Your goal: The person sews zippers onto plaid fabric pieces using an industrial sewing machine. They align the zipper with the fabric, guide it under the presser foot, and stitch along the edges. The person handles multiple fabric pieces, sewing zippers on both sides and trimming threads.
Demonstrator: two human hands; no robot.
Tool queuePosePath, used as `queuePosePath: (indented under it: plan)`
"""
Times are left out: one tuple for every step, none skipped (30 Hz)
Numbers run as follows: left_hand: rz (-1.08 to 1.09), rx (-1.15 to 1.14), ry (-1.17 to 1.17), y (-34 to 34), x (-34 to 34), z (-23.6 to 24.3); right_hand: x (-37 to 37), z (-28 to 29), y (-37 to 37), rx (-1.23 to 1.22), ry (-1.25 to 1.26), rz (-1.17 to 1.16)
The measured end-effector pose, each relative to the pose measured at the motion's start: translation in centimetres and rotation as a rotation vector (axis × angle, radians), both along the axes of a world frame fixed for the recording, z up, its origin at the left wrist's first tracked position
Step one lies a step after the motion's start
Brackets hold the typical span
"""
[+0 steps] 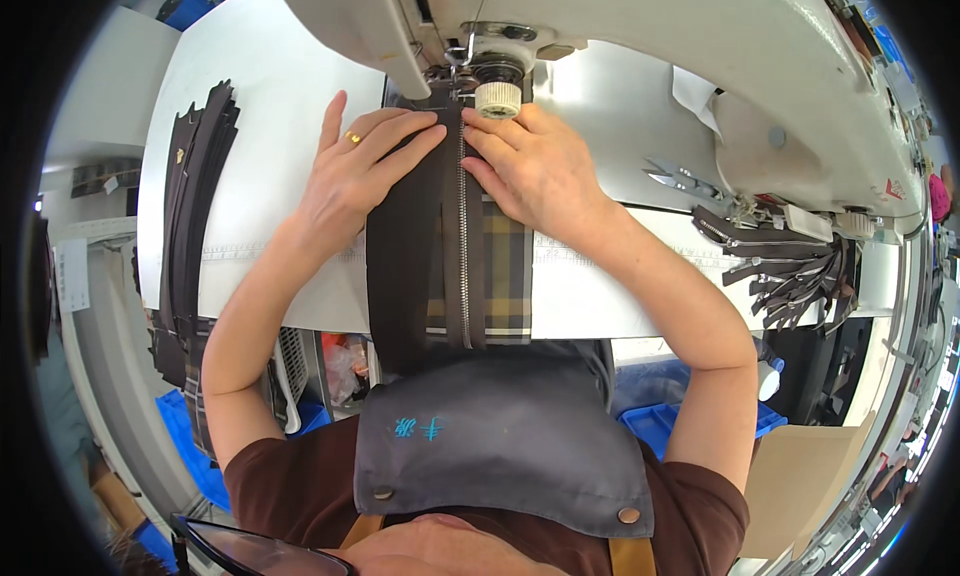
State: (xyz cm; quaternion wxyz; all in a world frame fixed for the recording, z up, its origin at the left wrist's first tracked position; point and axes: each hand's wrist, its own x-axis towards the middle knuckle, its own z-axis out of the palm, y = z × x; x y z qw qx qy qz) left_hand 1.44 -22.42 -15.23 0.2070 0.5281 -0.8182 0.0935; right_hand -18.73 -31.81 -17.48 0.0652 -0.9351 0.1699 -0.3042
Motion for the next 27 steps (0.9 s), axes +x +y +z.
queuePosePath:
  plan:
    - [-0.013, 0.047, -0.005, -0.6, 0.0, -0.3, 0.0, 0.0, 0.0, 0.006, -0.007, 0.001]
    - [-0.032, 0.056, -0.01, -0.9, 0.2, -0.7, 0.0, 0.1, 0.0, 0.012, -0.014, 0.002]
    - [-0.051, 0.065, -0.015, -1.2, 0.4, -1.0, 0.1, 0.1, 0.0, 0.023, -0.007, 0.0]
    - [-0.071, 0.072, -0.02, -1.5, 0.7, -1.2, 0.1, 0.1, 0.0, 0.033, 0.0, -0.003]
    - [-0.09, 0.084, -0.023, -1.8, 0.9, -1.3, 0.1, 0.1, 0.0, 0.042, 0.007, -0.006]
    - [-0.108, 0.096, -0.026, -2.1, 1.1, -1.3, 0.0, 0.0, 0.0, 0.051, 0.02, -0.012]
    - [-0.125, 0.105, -0.032, -2.4, 1.2, -1.2, 0.0, -0.1, 0.0, 0.058, 0.031, -0.018]
    - [-0.122, 0.119, -0.007, -2.5, 1.2, -1.2, 0.0, -0.1, 0.0, 0.065, 0.041, -0.023]
    - [-0.12, 0.132, 0.018, -2.5, 1.1, -1.2, -0.1, -0.1, 0.0, 0.062, 0.048, -0.028]
    - [-0.115, 0.146, 0.041, -2.5, 1.1, -1.2, -0.1, -0.1, 0.0, 0.06, 0.053, -0.031]
    - [-0.111, 0.13, 0.06, -2.5, 0.9, -1.3, -0.1, 0.0, 0.0, 0.058, 0.058, -0.034]
    - [-0.107, 0.115, 0.078, -2.4, 0.8, -1.5, 0.0, -0.1, 0.0, 0.061, 0.053, -0.034]
    - [-0.105, 0.099, 0.099, -2.4, 0.6, -1.6, 0.0, -0.1, 0.0, 0.065, 0.05, -0.036]
    - [-0.101, 0.099, 0.11, -2.3, 0.6, -1.6, 0.0, -0.2, 0.1, 0.068, 0.048, -0.038]
    - [-0.098, 0.099, 0.121, -2.2, 0.5, -1.5, 0.0, -0.2, 0.1, 0.063, 0.05, -0.041]
    - [-0.095, 0.1, 0.132, -2.1, 0.5, -1.5, -0.1, -0.1, 0.1, 0.058, 0.052, -0.046]
    - [-0.086, 0.1, 0.14, -2.2, 0.4, -1.5, -0.1, -0.1, 0.1, 0.054, 0.054, -0.05]
    - [-0.078, 0.099, 0.147, -2.2, 0.4, -1.5, -0.1, -0.1, 0.1, 0.053, 0.058, -0.047]
    - [-0.068, 0.1, 0.154, -2.2, 0.4, -1.5, -0.1, 0.0, 0.1, 0.052, 0.061, -0.042]
    - [-0.058, 0.102, 0.141, -2.2, 0.4, -1.4, -0.1, 0.1, 0.1, 0.052, 0.065, -0.037]
    - [-0.048, 0.103, 0.127, -2.2, 0.5, -1.4, -0.1, 0.2, 0.1, 0.05, 0.063, -0.033]
    - [-0.038, 0.105, 0.115, -2.2, 0.5, -1.4, -0.1, 0.2, 0.1, 0.05, 0.063, -0.028]
    - [-0.037, 0.104, 0.121, -2.2, 0.5, -1.5, -0.1, 0.3, 0.1, 0.05, 0.062, -0.023]
    - [-0.035, 0.103, 0.127, -2.3, 0.5, -1.6, -0.1, 0.4, 0.1, 0.048, 0.052, -0.02]
    - [-0.033, 0.102, 0.134, -2.3, 0.5, -1.7, -0.1, 0.4, 0.0, 0.047, 0.042, -0.016]
    - [-0.032, 0.103, 0.139, -2.3, 0.5, -1.7, -0.1, 0.5, 0.0, 0.045, 0.032, -0.013]
    - [-0.031, 0.103, 0.145, -2.3, 0.5, -1.8, -0.1, 0.5, 0.0, 0.042, 0.028, -0.01]
